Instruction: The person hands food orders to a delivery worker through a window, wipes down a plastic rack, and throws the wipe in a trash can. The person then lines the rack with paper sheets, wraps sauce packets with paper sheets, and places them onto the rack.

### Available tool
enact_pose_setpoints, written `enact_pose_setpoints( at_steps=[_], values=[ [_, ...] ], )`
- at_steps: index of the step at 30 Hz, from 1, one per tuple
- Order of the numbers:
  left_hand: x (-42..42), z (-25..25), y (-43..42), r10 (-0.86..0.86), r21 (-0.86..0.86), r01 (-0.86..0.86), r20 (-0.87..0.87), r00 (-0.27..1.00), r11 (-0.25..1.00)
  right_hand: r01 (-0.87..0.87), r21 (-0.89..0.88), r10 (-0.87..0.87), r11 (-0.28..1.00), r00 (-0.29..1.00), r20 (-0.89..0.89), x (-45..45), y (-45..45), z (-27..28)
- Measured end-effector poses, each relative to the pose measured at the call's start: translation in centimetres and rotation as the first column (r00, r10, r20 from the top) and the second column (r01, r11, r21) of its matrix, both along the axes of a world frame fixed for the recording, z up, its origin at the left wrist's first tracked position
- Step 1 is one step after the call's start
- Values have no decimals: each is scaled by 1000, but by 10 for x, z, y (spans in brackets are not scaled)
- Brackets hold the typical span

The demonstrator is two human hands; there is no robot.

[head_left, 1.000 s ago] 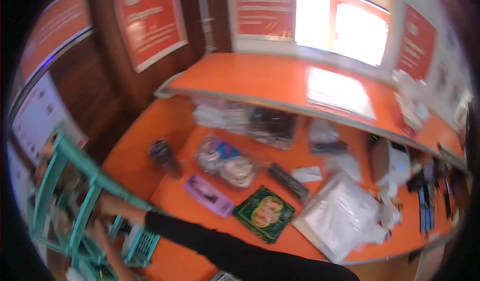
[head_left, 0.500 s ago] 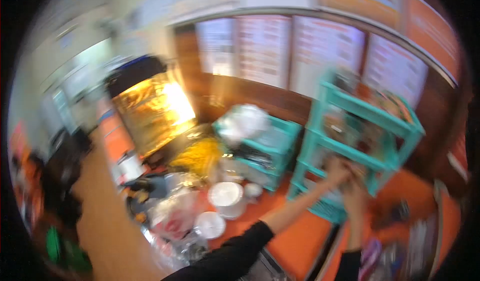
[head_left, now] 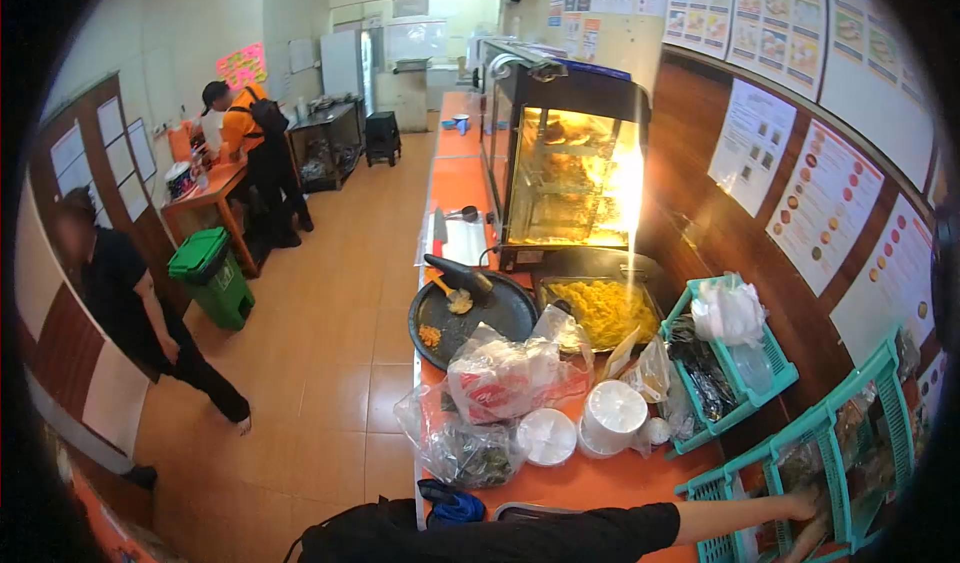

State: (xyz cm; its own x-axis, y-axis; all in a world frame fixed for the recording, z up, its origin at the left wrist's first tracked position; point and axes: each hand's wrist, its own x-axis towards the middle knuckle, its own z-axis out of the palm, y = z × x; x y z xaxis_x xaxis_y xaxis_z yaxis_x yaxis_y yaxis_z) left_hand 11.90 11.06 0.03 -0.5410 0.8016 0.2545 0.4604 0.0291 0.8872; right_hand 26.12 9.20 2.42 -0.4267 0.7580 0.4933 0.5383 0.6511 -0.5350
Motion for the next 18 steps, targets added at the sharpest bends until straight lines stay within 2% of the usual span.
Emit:
enact_pose_setpoints(
  at_steps=[10, 18],
  values=[
    [-3, -11, -16, -32, 57, 31, 22, 999, 998, -104, -82, 99, 991, 993, -71, -32, 8, 3],
    [-20, -16, -34, -25, 93, 23, 19, 1000, 995, -273, -163, 250, 948, 957, -146, -78, 3, -5]
  ],
)
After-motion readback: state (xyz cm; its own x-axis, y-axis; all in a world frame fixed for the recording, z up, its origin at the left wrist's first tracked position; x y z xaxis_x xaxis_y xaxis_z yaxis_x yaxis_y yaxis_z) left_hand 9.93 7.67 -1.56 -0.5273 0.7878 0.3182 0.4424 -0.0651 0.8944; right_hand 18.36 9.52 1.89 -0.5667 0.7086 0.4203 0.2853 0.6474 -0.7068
